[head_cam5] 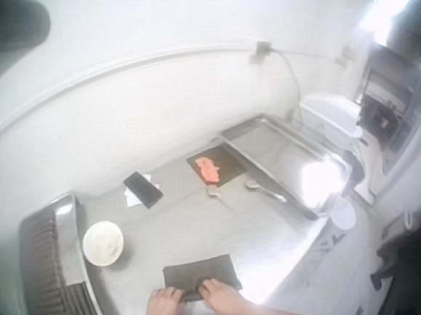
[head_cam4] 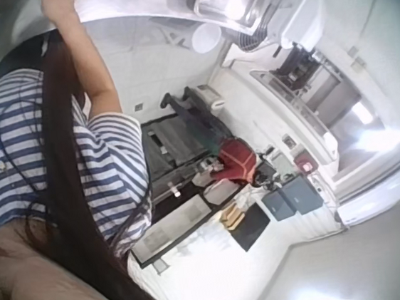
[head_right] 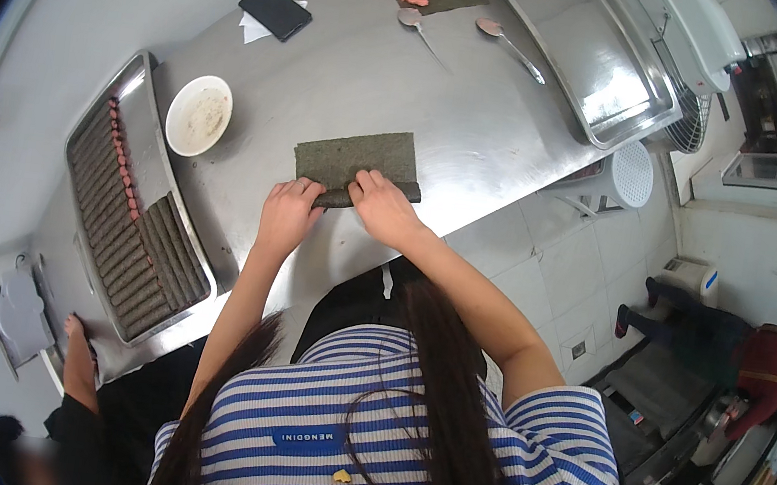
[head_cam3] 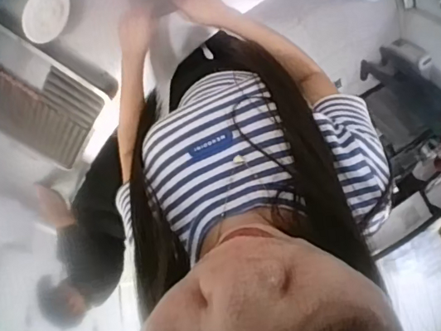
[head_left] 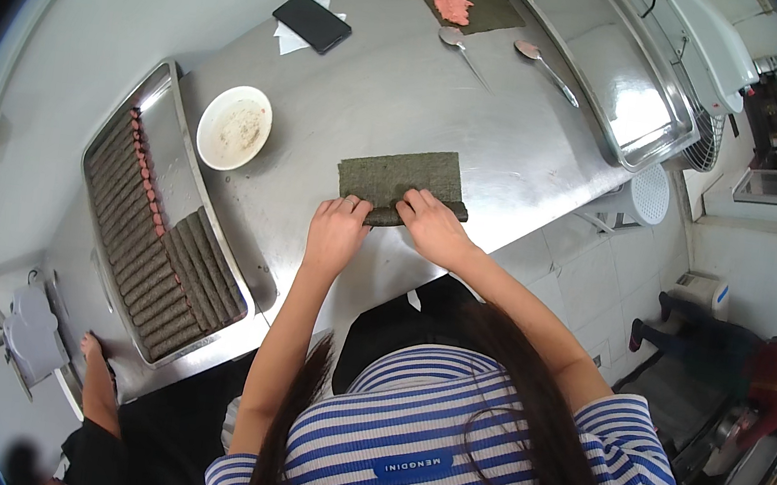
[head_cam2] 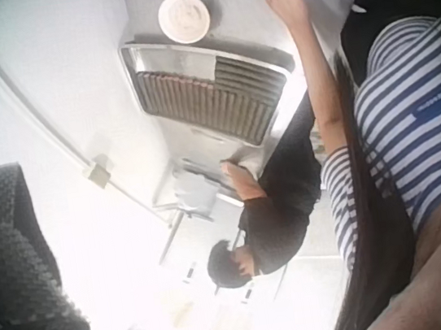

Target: The person spreads a pink paste onto a sheet of nori using a spoon, then rolls the nori into a cylindrical shape. The finished roll is placed on a metal tray alongside other completed rolls.

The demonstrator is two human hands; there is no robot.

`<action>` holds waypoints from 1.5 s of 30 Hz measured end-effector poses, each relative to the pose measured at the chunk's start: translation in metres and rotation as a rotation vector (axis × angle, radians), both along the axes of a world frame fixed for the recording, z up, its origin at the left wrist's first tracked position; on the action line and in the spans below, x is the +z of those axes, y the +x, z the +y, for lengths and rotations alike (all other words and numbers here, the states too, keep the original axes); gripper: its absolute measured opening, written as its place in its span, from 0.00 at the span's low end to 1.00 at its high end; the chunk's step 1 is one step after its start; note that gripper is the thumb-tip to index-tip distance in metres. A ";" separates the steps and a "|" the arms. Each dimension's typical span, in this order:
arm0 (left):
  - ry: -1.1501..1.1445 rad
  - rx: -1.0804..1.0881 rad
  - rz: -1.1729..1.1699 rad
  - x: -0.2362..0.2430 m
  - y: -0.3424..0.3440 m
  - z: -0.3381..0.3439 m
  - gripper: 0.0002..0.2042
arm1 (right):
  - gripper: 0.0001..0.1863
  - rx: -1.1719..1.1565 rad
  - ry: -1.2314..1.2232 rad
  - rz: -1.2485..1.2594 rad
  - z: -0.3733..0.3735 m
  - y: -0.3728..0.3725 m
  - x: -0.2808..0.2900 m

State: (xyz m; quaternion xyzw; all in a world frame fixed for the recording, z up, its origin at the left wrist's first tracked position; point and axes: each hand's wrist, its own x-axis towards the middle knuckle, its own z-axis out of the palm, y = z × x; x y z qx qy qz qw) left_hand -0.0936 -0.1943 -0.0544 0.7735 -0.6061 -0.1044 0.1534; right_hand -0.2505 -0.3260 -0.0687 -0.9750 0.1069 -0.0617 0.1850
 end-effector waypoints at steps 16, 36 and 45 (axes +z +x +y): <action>-0.025 0.107 0.044 -0.001 -0.002 0.057 0.13 | 0.13 0.029 -0.128 0.063 0.006 -0.015 0.003; 0.061 0.101 0.021 0.005 0.005 0.057 0.12 | 0.11 0.075 -0.115 0.001 0.039 0.014 0.002; 0.128 0.106 0.039 0.009 0.008 0.052 0.13 | 0.10 -0.094 -0.028 0.079 0.003 -0.021 0.000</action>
